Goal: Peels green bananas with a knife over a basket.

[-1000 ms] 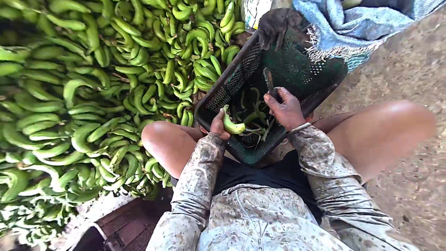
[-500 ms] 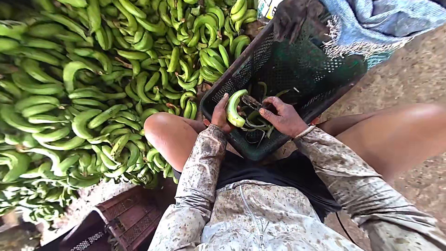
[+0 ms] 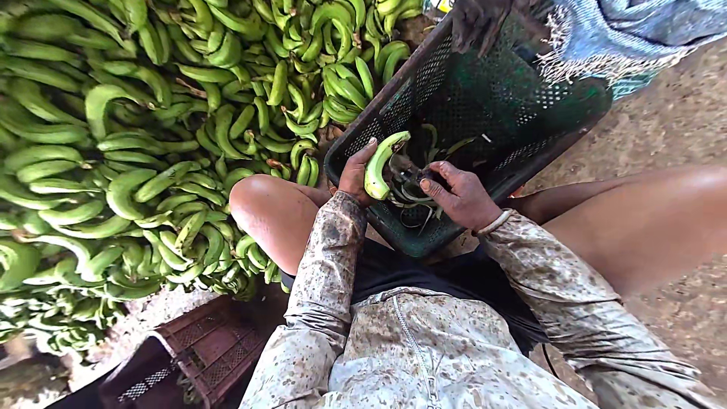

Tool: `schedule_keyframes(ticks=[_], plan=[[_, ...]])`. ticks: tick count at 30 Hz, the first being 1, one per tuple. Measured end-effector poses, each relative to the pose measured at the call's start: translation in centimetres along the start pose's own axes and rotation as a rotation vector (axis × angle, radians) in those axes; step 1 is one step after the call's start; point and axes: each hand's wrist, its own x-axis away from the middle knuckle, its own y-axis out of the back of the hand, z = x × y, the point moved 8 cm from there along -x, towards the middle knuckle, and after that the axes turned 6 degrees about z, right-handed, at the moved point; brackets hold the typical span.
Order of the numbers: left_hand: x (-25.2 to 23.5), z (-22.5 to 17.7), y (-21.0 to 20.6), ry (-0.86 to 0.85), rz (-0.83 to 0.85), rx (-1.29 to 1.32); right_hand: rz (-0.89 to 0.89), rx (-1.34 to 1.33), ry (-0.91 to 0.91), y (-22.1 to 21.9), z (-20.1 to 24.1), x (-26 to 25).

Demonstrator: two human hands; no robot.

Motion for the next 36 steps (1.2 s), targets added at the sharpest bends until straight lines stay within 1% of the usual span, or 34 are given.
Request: schedule_keyframes(ticks=[1,3,6,8,11,13,14,17,18,19,21,22,26,28,31,34,36], plan=[[-0.3,0.0,0.2,-0.024,0.002,0.032,0.019,0.025,0.034,-0.5,0.2,0.0],[-0.7,0.4,0.3,-0.047,-0.058,0.022,0.08,0.063,0.052,-1.7,0.3,-0.1],[-0.3,0.6,-0.6,-0.055,-0.083,-0.059,0.139,0.071,-0.006,-2.6,-0.1,-0.8],[0.0,0.8,-1.2,-0.067,-0.059,-0.122,0.123,0.077,-0.051,-2.4,-0.6,-1.3],[0.3,1.7,-2.1,-0.067,-0.029,-0.157,0.005,0.16,-0.064,-1.2,-1.4,-2.5],[0.1,2.1,-2.0,-0.101,0.0,-0.144,-0.087,0.215,-0.11,0.1,-2.1,-3.1],[0.1,2.0,-1.9,-0.109,0.007,-0.141,-0.159,0.224,-0.165,1.2,-2.7,-3.2],[1.0,1.2,-1.6,-0.154,0.021,-0.142,-0.354,0.161,-0.442,6.5,-5.8,-2.8],[1.2,1.1,-1.3,-0.151,0.013,-0.143,-0.375,0.162,-0.482,7.7,-6.3,-2.6],[1.1,1.0,-1.0,-0.125,-0.019,-0.138,-0.373,0.163,-0.475,8.3,-6.1,-2.5],[0.8,1.0,-0.9,-0.058,-0.014,-0.137,-0.314,0.132,-0.353,7.6,-4.1,-2.6],[0.5,0.9,-0.9,-0.058,-0.011,-0.158,-0.263,0.096,-0.28,6.6,-3.1,-2.6],[0.0,-0.9,-0.1,-0.259,-0.068,-0.31,-0.023,-0.124,-0.094,1.6,-0.8,-1.9],[0.2,-1.7,-0.2,-0.329,-0.086,-0.381,0.094,-0.191,-0.024,0.2,0.3,-1.4],[0.6,-2.4,-1.3,-0.409,-0.038,-0.446,0.201,-0.215,0.015,-0.6,0.9,-1.4],[0.7,-2.3,-2.0,-0.437,0.0,-0.475,0.227,-0.248,0.024,-0.5,1.1,-1.2],[0.9,-2.4,-2.2,-0.465,0.021,-0.477,0.235,-0.222,0.018,-0.8,1.0,-1.3]])
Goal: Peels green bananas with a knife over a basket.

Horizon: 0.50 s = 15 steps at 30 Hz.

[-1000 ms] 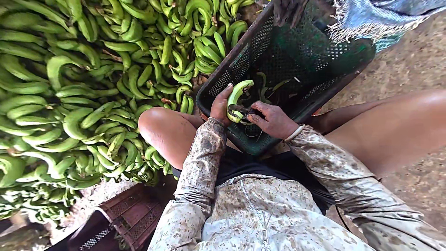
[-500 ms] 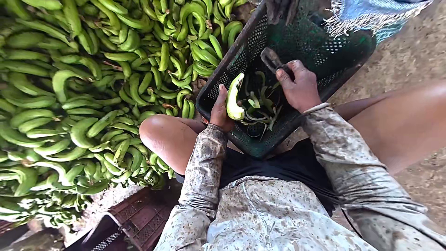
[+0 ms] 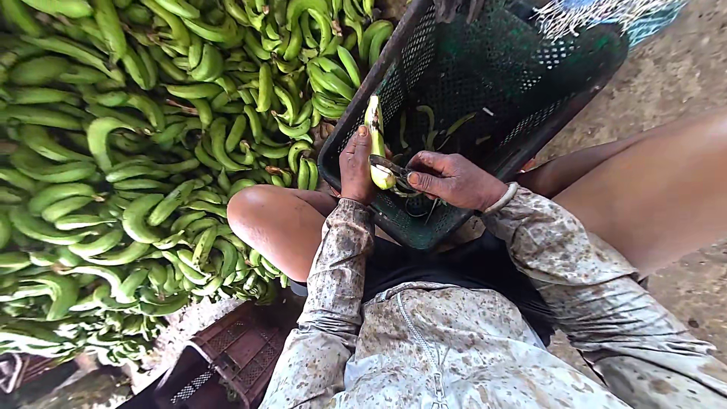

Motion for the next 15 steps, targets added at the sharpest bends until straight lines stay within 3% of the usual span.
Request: schedule_keyframes(ticks=[3,6,8,10,13,15], plan=[[1.0,0.4,-1.1,0.034,0.065,-0.003,-0.052,0.139,-0.064,0.7,-1.1,-0.8],[2.2,1.9,-2.5,0.206,0.2,0.06,-0.318,0.261,-0.071,4.9,-1.9,-1.4],[3.6,2.5,-3.3,0.33,0.333,0.091,-0.512,0.285,-0.168,8.4,-2.7,-0.7],[4.3,2.9,-3.6,0.396,0.38,0.123,-0.588,0.304,-0.23,10.6,-3.2,-0.1],[2.3,3.1,-2.4,0.26,0.265,0.113,-0.525,0.29,-0.198,9.3,-1.8,0.6],[0.6,2.0,-0.9,0.11,0.081,-0.024,-0.425,0.216,-0.151,6.6,-1.1,0.6]])
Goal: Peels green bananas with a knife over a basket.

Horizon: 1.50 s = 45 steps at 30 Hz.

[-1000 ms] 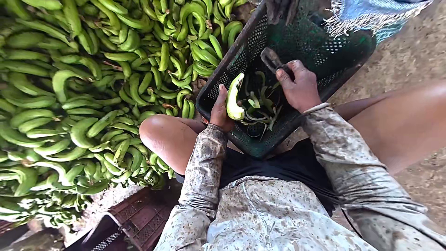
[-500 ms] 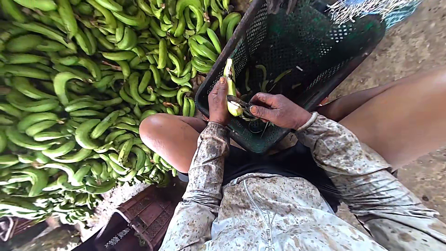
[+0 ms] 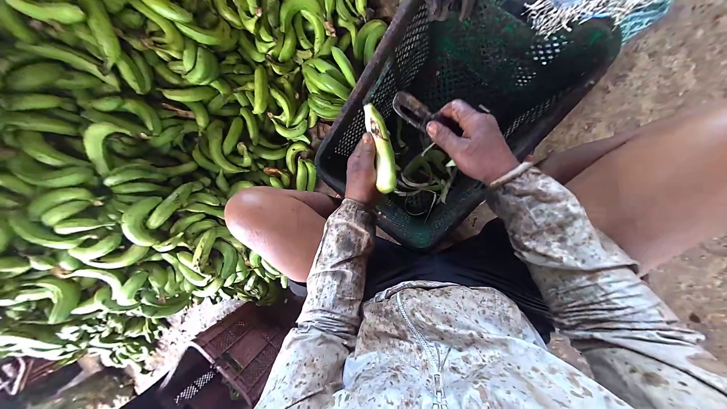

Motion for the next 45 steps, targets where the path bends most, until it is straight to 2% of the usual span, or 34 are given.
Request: schedule_keyframes(ticks=[2,5,8,11,14,16,17,19,23,25,27,30,32,35,36,37,39,42,45], plan=[[-0.7,-1.3,1.5,-0.122,-0.191,-0.115,0.129,-0.109,0.075,-2.8,1.2,1.3],[-0.8,-2.6,1.7,-0.22,-0.225,-0.143,0.28,-0.144,0.163,-5.5,2.2,2.3],[0.1,-1.9,-0.5,-0.136,-0.019,-0.058,0.24,-0.079,0.099,-5.4,1.1,0.9],[1.4,1.2,-2.6,0.126,0.232,0.098,0.082,0.008,0.04,-2.4,-1.4,-1.8],[2.9,2.7,-3.2,0.345,0.441,0.335,-0.013,0.053,-0.022,-0.6,-2.9,-2.3],[3.0,2.4,-3.5,0.371,0.548,0.452,-0.039,0.064,-0.09,0.2,-3.2,-2.3],[2.8,2.3,-3.3,0.337,0.53,0.461,-0.029,0.062,-0.133,0.2,-3.2,-2.0],[1.5,1.8,-1.7,0.198,0.313,0.322,-0.003,0.041,-0.163,-0.2,-2.4,-1.2],[-0.4,-1.4,1.8,-0.181,-0.234,-0.123,0.072,-0.008,0.071,-3.0,0.7,0.9],[-0.5,-2.3,2.6,-0.262,-0.361,-0.234,0.142,-0.05,0.163,-4.9,1.8,2.0],[-0.5,-2.4,2.7,-0.282,-0.383,-0.234,0.202,-0.065,0.187,-6.1,2.0,2.3],[-0.2,-1.5,1.2,-0.179,-0.174,-0.075,0.25,-0.052,0.117,-6.3,0.6,1.0],[0.5,-0.3,-0.7,0.008,0.102,0.072,0.237,-0.04,0.018,-5.3,-0.9,-0.5],[3.0,1.3,-3.8,0.311,0.652,0.304,0.136,0.0,-0.097,-2.8,-3.5,-2.2],[3.9,1.4,-4.4,0.356,0.773,0.348,0.089,0.003,-0.138,-2.0,-4.3,-2.4],[4.2,1.2,-4.6,0.362,0.825,0.367,0.047,-0.011,-0.195,-1.3,-4.9,-2.4],[3.1,0.7,-4.0,0.273,0.729,0.327,-0.027,-0.027,-0.256,0.1,-5.1,-2.2],[1.0,0.0,-1.6,0.113,0.264,0.265,-0.052,0.0,-0.21,0.2,-3.5,-1.2],[-0.3,-0.1,0.8,0.023,-0.153,0.527,-0.036,-0.003,-0.061,-1.9,-1.9,-0.3]])
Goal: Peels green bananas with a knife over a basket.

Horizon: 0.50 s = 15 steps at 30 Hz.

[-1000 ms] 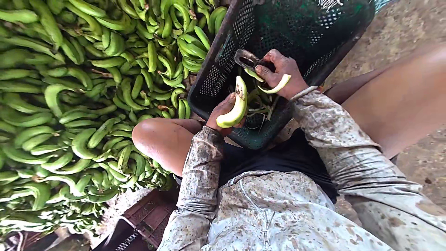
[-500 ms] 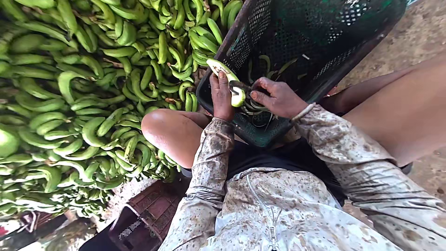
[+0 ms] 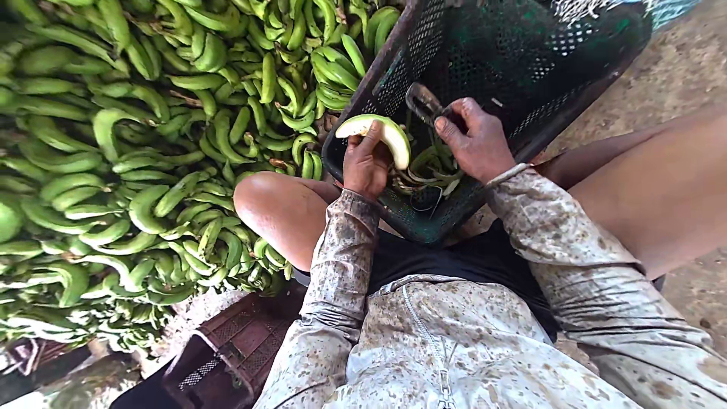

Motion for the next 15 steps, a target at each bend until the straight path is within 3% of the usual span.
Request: schedule_keyframes(ticks=[5,10,15], plan=[[-0.4,-1.0,1.7,-0.073,-0.252,0.327,0.077,0.033,0.131,-3.9,1.2,1.8],[-0.5,-1.0,1.1,-0.086,-0.251,0.333,0.063,0.119,0.112,-4.5,0.8,1.3],[-0.4,-1.0,0.8,-0.1,-0.229,0.222,0.047,0.004,0.125,-3.7,1.8,0.8]])
